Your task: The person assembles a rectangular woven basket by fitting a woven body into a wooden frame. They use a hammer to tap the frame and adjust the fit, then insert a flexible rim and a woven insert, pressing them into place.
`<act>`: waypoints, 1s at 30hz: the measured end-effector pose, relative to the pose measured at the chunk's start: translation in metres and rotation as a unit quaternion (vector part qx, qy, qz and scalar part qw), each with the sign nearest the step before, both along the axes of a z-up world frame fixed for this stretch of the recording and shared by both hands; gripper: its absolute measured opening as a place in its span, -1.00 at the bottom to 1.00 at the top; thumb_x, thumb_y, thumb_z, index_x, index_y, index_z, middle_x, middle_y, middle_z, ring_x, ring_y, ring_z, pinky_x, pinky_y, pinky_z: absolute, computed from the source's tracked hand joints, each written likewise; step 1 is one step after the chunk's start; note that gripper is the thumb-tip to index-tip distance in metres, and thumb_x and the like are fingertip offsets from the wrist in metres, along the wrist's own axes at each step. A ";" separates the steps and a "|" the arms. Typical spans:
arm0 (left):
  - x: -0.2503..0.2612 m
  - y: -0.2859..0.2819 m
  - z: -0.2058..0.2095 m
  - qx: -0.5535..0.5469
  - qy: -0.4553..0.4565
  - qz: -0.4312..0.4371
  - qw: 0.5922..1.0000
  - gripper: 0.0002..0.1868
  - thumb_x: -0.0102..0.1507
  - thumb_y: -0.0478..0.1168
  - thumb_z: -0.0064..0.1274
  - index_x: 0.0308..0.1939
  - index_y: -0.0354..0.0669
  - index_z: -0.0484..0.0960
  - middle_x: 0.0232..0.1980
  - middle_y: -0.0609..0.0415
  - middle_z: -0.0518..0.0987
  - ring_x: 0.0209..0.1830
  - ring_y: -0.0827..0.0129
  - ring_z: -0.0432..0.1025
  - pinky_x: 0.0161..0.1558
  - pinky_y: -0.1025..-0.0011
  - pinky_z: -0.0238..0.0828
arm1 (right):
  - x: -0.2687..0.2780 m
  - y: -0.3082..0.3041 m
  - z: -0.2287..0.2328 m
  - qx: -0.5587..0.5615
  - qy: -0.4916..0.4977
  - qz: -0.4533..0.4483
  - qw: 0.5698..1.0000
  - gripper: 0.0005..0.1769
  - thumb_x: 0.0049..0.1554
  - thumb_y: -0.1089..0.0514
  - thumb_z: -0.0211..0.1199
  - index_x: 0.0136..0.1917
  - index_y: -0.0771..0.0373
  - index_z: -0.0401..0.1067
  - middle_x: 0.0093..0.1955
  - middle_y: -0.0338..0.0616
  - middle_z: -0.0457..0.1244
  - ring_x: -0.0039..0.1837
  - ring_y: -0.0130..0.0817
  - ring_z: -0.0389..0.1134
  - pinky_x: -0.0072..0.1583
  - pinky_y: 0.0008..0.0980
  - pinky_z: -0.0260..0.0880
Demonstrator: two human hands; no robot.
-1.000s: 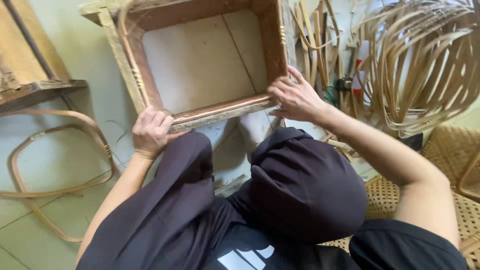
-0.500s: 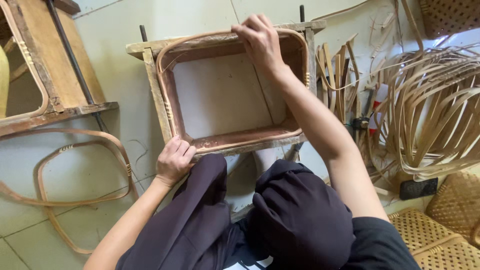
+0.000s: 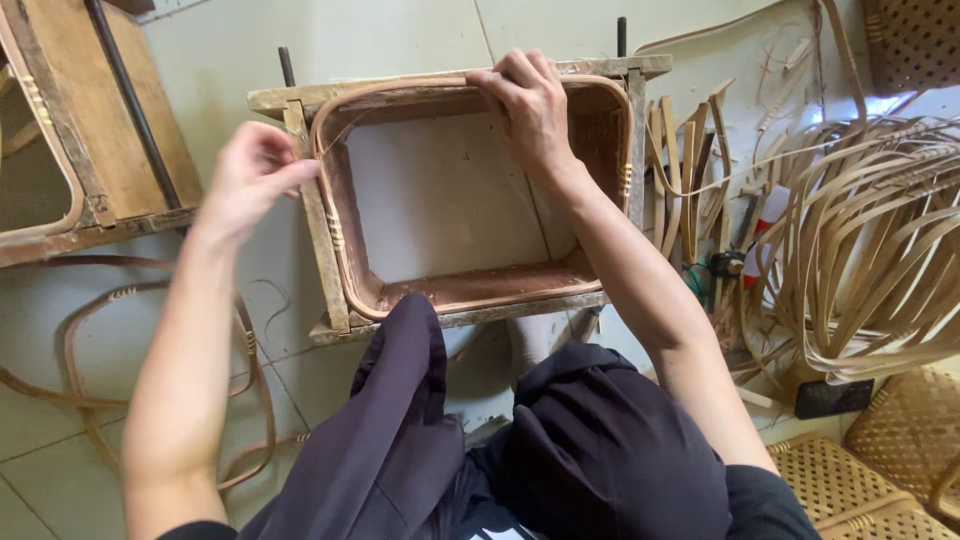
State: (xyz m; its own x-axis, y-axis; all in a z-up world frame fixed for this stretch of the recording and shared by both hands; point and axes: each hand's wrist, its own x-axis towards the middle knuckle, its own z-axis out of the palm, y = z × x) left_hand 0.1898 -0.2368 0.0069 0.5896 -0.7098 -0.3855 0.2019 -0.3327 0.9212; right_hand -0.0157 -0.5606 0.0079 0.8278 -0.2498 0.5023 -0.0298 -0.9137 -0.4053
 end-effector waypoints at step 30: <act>-0.100 -0.182 -0.008 -0.024 -0.672 -0.114 0.732 -0.79 0.25 -0.38 0.16 -0.03 -0.27 0.65 0.26 -0.09 0.39 0.29 0.06 0.36 0.39 0.02 0.25 | -0.020 0.006 -0.004 -0.049 0.021 0.017 0.998 -0.72 0.05 0.22 0.37 0.07 0.09 0.59 -0.07 -0.25 0.30 0.04 -0.22 0.32 0.12 -0.22 0.34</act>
